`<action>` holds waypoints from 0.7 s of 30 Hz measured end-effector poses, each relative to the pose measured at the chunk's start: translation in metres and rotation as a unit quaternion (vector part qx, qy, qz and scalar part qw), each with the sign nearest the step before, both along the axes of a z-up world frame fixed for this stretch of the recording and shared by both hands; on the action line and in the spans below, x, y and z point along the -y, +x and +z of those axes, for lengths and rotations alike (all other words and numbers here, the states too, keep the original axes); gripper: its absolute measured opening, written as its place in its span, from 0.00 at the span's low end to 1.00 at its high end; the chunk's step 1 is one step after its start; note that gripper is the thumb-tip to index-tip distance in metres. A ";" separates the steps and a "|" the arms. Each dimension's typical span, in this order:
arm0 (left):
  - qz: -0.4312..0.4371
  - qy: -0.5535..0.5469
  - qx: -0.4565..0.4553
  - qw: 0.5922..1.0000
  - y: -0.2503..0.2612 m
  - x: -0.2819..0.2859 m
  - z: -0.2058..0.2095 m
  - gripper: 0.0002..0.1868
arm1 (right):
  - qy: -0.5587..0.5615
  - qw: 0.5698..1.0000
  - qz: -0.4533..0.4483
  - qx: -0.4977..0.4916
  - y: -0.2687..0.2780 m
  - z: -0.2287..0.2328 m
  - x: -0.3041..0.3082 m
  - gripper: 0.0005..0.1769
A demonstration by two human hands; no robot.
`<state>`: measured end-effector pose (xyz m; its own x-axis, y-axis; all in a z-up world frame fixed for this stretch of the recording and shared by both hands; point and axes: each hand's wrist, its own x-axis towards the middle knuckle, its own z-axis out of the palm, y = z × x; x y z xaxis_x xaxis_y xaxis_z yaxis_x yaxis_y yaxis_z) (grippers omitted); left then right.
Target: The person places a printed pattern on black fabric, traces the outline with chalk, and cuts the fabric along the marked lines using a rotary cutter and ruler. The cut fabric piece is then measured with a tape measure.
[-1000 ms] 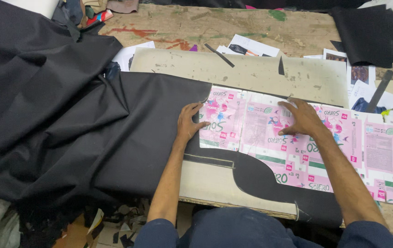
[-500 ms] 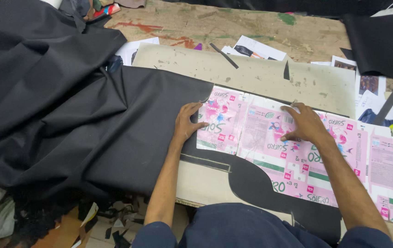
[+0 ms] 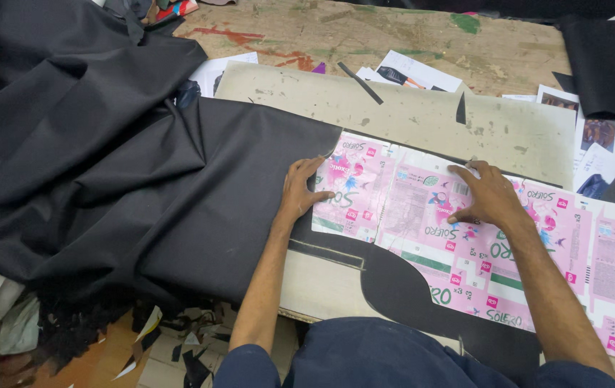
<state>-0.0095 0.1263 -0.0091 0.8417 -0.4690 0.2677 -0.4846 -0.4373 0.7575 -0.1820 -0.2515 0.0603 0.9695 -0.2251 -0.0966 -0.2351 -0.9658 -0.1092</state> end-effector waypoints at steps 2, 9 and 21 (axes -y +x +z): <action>0.003 0.013 -0.004 1.000 0.001 0.000 0.001 0.50 | -0.003 1.000 -0.001 -0.004 0.001 0.001 -0.001 0.69; -0.011 0.007 -0.001 1.000 -0.003 -0.002 0.003 0.49 | 0.007 1.000 -0.011 -0.009 -0.002 0.004 -0.004 0.69; -0.004 0.053 -0.029 0.998 -0.019 -0.009 0.012 0.46 | 0.008 1.000 -0.020 -0.018 -0.013 0.003 -0.016 0.69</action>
<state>-0.0280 0.1356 0.0024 0.8508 -0.4982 0.1672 -0.4449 -0.5134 0.7338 -0.1947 -0.2353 0.0633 0.9559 -0.2610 -0.1349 -0.2768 -0.9539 -0.1163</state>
